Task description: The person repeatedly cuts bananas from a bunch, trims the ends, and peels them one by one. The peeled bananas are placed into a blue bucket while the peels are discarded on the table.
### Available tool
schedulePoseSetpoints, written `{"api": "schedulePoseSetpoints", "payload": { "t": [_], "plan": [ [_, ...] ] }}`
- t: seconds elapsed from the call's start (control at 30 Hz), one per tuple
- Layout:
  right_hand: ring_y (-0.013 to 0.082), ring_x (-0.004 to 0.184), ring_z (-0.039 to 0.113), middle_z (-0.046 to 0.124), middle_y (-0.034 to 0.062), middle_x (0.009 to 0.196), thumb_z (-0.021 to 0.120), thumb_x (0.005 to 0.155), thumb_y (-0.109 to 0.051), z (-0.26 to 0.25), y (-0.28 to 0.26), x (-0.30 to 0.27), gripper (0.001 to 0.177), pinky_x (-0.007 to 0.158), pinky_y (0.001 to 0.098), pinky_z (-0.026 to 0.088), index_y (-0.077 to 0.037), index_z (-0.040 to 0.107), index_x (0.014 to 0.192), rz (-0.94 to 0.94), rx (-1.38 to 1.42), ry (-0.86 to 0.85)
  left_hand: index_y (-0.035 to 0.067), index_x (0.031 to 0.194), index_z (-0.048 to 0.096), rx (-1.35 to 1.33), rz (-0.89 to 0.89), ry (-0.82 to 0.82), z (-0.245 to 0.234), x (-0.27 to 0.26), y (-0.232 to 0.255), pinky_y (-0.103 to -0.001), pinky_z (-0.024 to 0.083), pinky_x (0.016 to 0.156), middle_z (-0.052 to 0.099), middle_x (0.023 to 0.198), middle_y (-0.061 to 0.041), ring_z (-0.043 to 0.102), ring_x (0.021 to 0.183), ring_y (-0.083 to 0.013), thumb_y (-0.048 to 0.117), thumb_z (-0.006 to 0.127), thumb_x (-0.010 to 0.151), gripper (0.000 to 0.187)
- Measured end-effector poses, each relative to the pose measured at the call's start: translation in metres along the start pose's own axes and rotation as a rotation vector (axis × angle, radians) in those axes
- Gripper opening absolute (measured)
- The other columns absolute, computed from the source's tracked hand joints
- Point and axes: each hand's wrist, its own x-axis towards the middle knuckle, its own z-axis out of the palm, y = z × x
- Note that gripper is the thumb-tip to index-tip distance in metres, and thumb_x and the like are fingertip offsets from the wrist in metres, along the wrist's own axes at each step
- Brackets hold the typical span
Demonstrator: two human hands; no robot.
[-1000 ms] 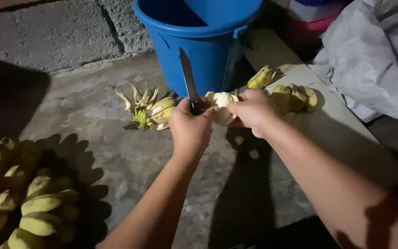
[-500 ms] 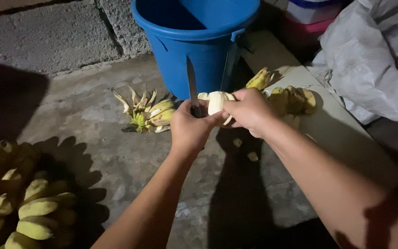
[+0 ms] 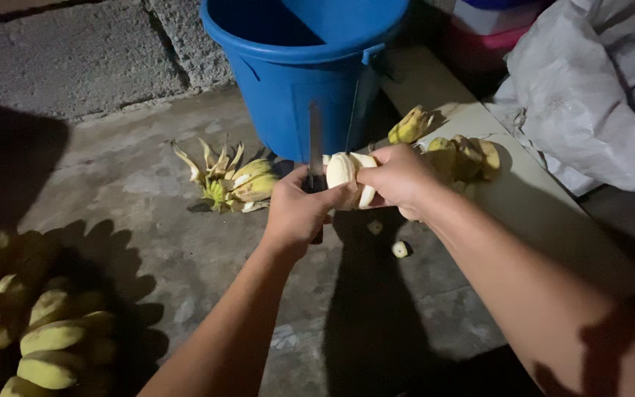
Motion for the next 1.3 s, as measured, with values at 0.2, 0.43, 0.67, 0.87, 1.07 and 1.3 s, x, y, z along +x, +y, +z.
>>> {"api": "schedulePoseSetpoints", "payload": {
  "t": [0.2, 0.43, 0.67, 0.87, 1.07, 1.3],
  "plan": [
    [0.0214, 0.085, 0.075, 0.075, 0.0117, 0.104, 0.068, 0.085, 0.001, -0.005, 0.006, 0.0, 0.031, 0.075, 0.0377, 0.065, 0.0, 0.072, 0.115, -0.012, 0.113, -0.037, 0.005, 0.106, 0.073, -0.167, -0.011, -0.127, 0.003, 0.009, -0.008, -0.025, 0.042, 0.048, 0.071, 0.077, -0.001, 0.056, 0.055, -0.0076, 0.015, 0.085, 0.078, 0.032],
    [0.0207, 0.098, 0.072, 0.071, 0.0095, 0.118, 0.064, 0.087, -0.003, -0.008, -0.001, -0.015, 0.047, 0.081, 0.045, 0.059, -0.009, 0.06, 0.133, 0.127, 0.055, -0.032, 0.004, 0.109, 0.071, -0.131, -0.039, -0.179, 0.005, 0.016, -0.009, -0.028, 0.042, 0.049, 0.07, 0.08, -0.004, 0.056, 0.058, -0.0104, 0.014, 0.083, 0.082, 0.032],
    [0.0226, 0.095, 0.073, 0.07, 0.0114, 0.116, 0.062, 0.084, 0.003, -0.01, -0.002, -0.02, 0.047, 0.083, 0.045, 0.066, -0.006, 0.061, 0.131, 0.099, 0.074, -0.091, 0.006, 0.115, 0.066, -0.048, 0.021, -0.12, 0.009, 0.015, -0.007, -0.028, 0.05, 0.054, 0.07, 0.087, -0.004, 0.062, 0.066, -0.0103, 0.014, 0.081, 0.082, 0.037],
    [0.0193, 0.081, 0.068, 0.069, 0.0095, 0.104, 0.066, 0.084, 0.002, -0.016, 0.002, -0.018, 0.036, 0.073, 0.0374, 0.061, -0.006, 0.064, 0.119, 0.066, 0.07, -0.106, 0.005, 0.112, 0.069, -0.091, 0.088, -0.19, 0.018, 0.013, -0.008, -0.029, 0.047, 0.052, 0.069, 0.083, -0.003, 0.059, 0.064, -0.0109, 0.013, 0.084, 0.081, 0.035],
    [0.0198, 0.08, 0.069, 0.071, 0.0108, 0.099, 0.067, 0.088, -0.004, -0.038, 0.009, -0.014, 0.027, 0.07, 0.0336, 0.06, -0.003, 0.066, 0.116, 0.008, 0.247, -0.068, 0.007, 0.109, 0.07, -0.041, 0.05, -0.1, 0.03, 0.006, 0.005, -0.028, 0.049, 0.051, 0.071, 0.082, 0.0, 0.059, 0.06, -0.0097, 0.017, 0.085, 0.079, 0.035],
    [0.0221, 0.086, 0.068, 0.067, 0.013, 0.108, 0.064, 0.094, -0.007, -0.083, 0.027, 0.012, 0.026, 0.076, 0.0344, 0.062, -0.002, 0.062, 0.119, -0.087, 0.485, 0.172, 0.012, 0.107, 0.068, -0.095, 0.051, -0.074, 0.041, 0.011, 0.006, -0.028, 0.052, 0.058, 0.074, 0.091, 0.003, 0.067, 0.075, -0.0074, 0.022, 0.085, 0.076, 0.037]
  ]
}}
